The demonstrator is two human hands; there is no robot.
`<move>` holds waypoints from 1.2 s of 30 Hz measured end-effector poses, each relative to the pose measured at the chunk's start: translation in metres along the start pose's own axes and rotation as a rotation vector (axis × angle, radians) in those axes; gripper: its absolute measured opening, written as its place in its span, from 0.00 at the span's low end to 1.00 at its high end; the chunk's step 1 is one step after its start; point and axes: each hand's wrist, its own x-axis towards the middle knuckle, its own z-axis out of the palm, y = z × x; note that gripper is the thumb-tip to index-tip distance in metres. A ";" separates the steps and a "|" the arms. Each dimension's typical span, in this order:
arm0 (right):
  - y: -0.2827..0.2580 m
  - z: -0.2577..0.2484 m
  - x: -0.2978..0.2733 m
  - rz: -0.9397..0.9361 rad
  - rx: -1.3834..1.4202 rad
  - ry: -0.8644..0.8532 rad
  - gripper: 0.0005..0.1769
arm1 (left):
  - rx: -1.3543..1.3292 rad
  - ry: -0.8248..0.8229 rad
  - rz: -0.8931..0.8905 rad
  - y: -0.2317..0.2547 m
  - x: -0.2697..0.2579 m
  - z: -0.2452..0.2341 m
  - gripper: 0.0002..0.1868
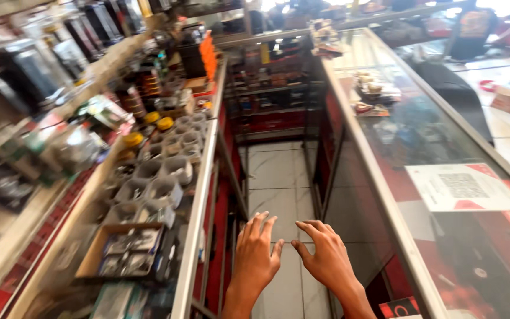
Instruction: The person handles small circular components in retail packaging, hanging them onto a wire display rack and moving items between a glass counter and the rack.
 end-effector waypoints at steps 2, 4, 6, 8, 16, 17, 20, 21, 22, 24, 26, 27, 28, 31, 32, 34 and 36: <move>0.007 0.001 0.005 0.040 -0.030 0.019 0.26 | -0.029 -0.031 0.024 -0.003 0.014 0.009 0.29; 0.017 0.002 0.014 0.059 -0.058 0.049 0.26 | -0.053 -0.045 0.059 -0.007 0.030 0.019 0.29; 0.025 0.004 0.020 0.066 -0.079 0.081 0.23 | -0.068 -0.053 0.097 -0.015 0.044 0.028 0.29; 0.031 0.005 0.033 0.089 -0.101 0.117 0.24 | -0.107 -0.094 0.107 -0.025 0.061 0.034 0.29; 0.014 0.025 0.100 0.191 -0.181 0.118 0.26 | -0.170 -0.173 0.128 -0.072 0.118 0.027 0.29; 0.012 0.029 0.109 0.199 -0.187 0.102 0.27 | -0.173 -0.176 0.121 -0.079 0.124 0.026 0.28; 0.007 0.044 0.126 0.192 -0.203 0.086 0.26 | -0.195 -0.165 0.114 -0.096 0.137 0.024 0.29; 0.007 0.049 0.133 0.181 -0.208 0.083 0.25 | -0.205 -0.154 0.110 -0.101 0.141 0.025 0.29; 0.008 0.052 0.138 0.189 -0.212 0.077 0.26 | -0.224 -0.165 0.101 -0.105 0.144 0.026 0.29; 0.009 0.062 0.148 0.199 -0.211 0.066 0.27 | -0.253 -0.181 0.086 -0.113 0.150 0.027 0.29; 0.015 0.068 0.157 0.186 -0.214 0.071 0.27 | -0.266 -0.197 0.069 -0.119 0.157 0.032 0.29; 0.018 0.069 0.164 0.177 -0.217 0.074 0.27 | -0.275 -0.203 0.061 -0.121 0.162 0.035 0.30; 0.022 0.071 0.171 0.187 -0.213 0.071 0.27 | -0.278 -0.211 0.056 -0.124 0.169 0.040 0.29; 0.035 0.080 0.191 0.220 -0.195 0.050 0.27 | -0.285 -0.244 0.037 -0.133 0.185 0.055 0.29; 0.041 0.083 0.199 0.225 -0.189 0.046 0.28 | -0.286 -0.251 0.037 -0.136 0.191 0.060 0.29; 0.054 0.088 0.219 0.229 -0.174 0.048 0.28 | -0.276 -0.259 0.036 -0.141 0.210 0.071 0.29; 0.070 0.089 0.238 0.236 -0.157 0.049 0.28 | -0.257 -0.270 0.027 -0.143 0.232 0.082 0.30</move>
